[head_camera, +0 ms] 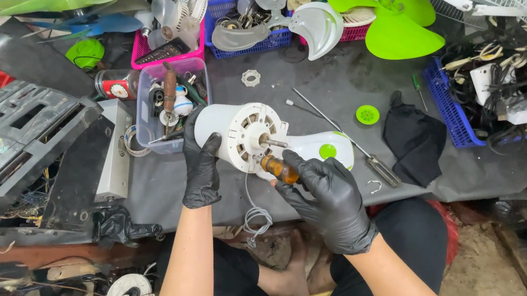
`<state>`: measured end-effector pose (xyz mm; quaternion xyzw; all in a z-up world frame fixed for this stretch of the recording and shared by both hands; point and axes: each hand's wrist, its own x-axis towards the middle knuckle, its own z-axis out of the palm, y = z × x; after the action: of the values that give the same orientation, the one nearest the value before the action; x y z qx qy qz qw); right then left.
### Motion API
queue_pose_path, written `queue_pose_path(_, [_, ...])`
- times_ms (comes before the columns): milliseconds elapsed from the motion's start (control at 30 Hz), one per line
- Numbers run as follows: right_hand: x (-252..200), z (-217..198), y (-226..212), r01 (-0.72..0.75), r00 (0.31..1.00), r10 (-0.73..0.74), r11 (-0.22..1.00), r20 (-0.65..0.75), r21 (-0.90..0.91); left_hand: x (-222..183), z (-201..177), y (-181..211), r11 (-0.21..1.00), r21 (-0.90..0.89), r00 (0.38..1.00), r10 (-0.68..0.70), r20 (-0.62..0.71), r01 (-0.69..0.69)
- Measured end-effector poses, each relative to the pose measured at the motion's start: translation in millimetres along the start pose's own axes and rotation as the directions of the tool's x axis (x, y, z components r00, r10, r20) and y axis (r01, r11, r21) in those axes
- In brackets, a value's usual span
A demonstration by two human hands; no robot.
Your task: Disassembling and inspecting a fan motor using a screwdriver on a repair bench.
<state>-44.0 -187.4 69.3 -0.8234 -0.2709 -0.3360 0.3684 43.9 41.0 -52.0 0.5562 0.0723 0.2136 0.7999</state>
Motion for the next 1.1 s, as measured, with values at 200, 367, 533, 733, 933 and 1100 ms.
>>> queue_pose_path(200, [-13.2,8.6,10.0,0.014,1.000,-0.014,1.000,-0.001,0.021,5.0,-5.6,-5.7,0.999,0.030,0.999,0.035,0.030,-0.036])
queue_pose_path(367, [-12.2,9.5,15.2,-0.257,0.965,0.260,0.962,-0.023,0.091,3.3,-5.4,2.1,0.998,-0.006,0.996,0.055,0.068,-0.055])
queue_pose_path(533, [-27.0,11.7,44.7,-0.588,0.762,0.645,0.650,0.061,0.481,7.1,-16.2,-1.1,0.995,-0.030,0.987,0.101,0.125,-0.098])
queue_pose_path(733, [-44.3,-4.8,81.0,-0.564,0.686,0.727,0.498,0.038,0.659,0.1,-17.8,0.1,0.986,0.002,0.976,0.168,0.136,-0.170])
queue_pose_path(933, [-51.3,-5.7,86.6,-0.563,0.702,0.712,0.526,0.032,0.638,15.5,-24.1,-10.5,0.974,-0.086,0.959,0.220,0.177,-0.208])
queue_pose_path(1100, [-55.4,-10.8,80.2,-0.607,0.711,0.696,0.536,0.100,0.586,26.5,-35.5,-16.0,0.979,-0.137,0.954,0.183,0.238,-0.153])
